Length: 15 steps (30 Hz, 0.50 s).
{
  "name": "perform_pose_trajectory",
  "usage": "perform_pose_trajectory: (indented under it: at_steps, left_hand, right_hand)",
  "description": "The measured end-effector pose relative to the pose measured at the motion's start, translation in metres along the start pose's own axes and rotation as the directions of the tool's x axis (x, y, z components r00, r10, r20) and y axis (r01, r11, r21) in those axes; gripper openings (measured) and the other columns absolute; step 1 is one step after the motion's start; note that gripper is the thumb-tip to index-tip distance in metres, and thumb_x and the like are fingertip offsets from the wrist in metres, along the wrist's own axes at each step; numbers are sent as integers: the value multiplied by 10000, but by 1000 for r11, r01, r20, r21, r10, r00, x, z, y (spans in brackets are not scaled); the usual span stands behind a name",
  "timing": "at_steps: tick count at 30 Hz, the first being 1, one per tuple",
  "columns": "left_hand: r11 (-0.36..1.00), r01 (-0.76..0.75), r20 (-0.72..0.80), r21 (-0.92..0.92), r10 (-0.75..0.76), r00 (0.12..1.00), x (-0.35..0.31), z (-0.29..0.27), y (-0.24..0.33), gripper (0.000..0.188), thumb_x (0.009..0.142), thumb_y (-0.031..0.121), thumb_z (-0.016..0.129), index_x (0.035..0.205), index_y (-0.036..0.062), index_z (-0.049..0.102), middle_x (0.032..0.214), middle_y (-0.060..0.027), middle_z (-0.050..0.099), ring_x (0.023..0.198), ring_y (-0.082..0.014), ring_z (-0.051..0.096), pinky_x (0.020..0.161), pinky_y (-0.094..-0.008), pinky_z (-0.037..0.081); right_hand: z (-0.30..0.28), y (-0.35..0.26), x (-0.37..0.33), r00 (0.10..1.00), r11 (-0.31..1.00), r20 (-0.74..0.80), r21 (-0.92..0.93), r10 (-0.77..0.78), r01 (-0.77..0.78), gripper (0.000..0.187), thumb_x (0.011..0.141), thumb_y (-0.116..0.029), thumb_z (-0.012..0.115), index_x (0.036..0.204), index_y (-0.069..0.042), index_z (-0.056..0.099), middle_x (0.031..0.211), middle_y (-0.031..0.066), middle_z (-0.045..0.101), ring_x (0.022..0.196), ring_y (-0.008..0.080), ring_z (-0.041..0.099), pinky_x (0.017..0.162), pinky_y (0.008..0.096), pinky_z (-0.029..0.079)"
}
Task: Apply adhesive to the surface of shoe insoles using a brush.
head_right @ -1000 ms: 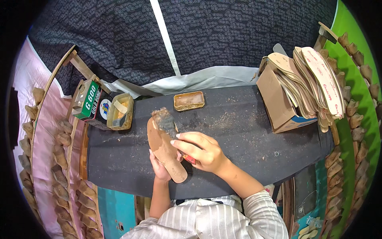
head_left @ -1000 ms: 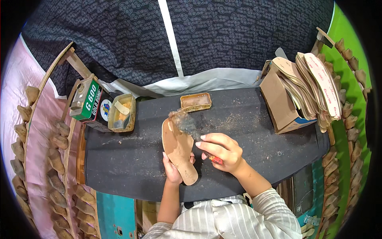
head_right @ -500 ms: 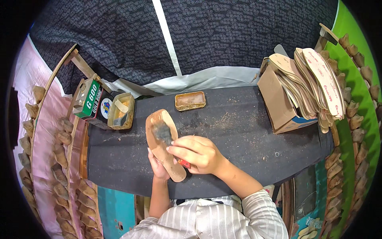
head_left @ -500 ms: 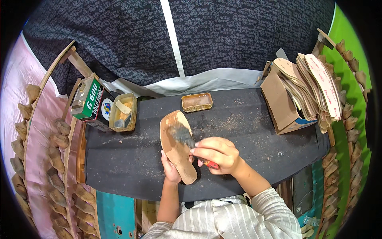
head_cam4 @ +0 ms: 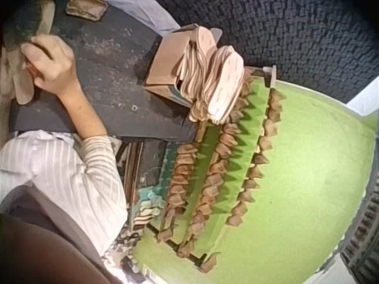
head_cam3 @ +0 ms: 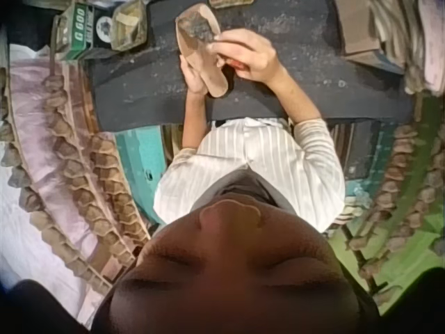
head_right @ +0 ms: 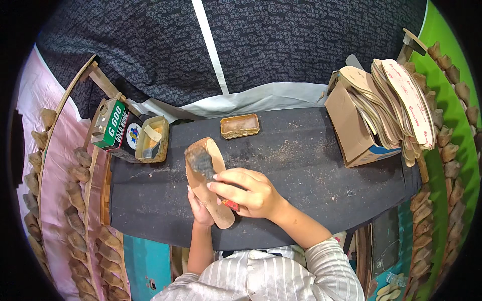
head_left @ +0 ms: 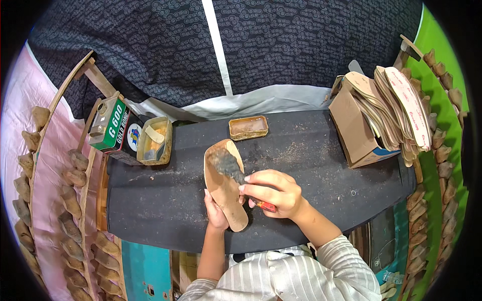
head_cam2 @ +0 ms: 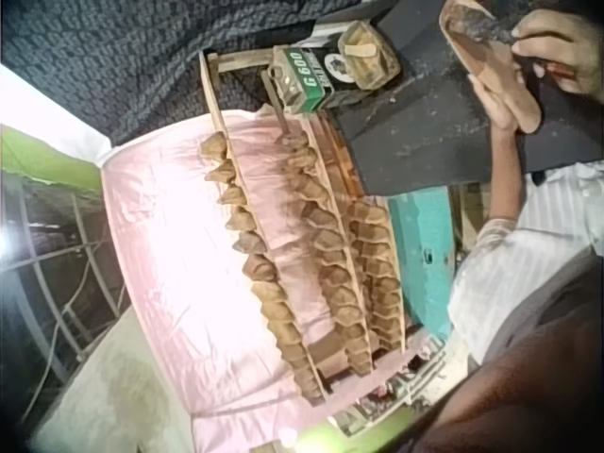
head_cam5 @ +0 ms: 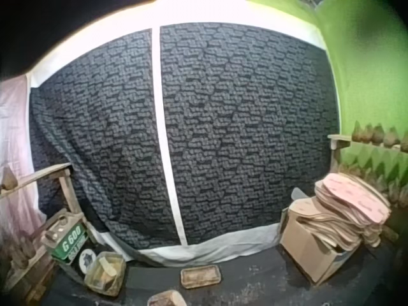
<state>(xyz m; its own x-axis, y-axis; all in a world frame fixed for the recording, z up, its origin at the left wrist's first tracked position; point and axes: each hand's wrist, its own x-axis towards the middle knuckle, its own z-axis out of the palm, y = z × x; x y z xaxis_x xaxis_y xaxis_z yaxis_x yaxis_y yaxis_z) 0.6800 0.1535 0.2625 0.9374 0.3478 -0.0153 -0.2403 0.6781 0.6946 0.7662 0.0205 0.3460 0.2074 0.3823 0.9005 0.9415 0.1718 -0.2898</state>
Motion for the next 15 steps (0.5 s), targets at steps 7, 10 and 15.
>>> perform_pose_trajectory:
  at_steps: [7,10,15]
  left_hand:
    - [997,77,79,7,-78,994,3,-24,-3,726,920,607,123,1159,20,477,893,-119,581,734,-214,549,659,-345,449]
    - [993,110,148,-52,-101,984,4,-27,-6,729,920,608,124,1154,15,476,876,-135,581,719,-222,550,659,-345,449]
    - [995,94,143,-43,-87,986,5,-23,-4,735,915,616,126,1149,13,474,869,-145,575,706,-222,538,650,-352,442]
  right_hand:
    - [-7,-1,-5,997,993,68,112,37,-45,320,645,-58,734,953,-21,660,890,111,621,720,260,639,631,332,530]
    - [-11,4,-1,998,998,-26,-36,57,-58,331,591,-30,734,919,-24,689,887,111,630,742,246,644,635,324,537]
    - [-17,5,-4,997,997,50,-50,56,-54,334,583,-16,718,915,-32,690,885,109,631,739,241,642,637,319,536]
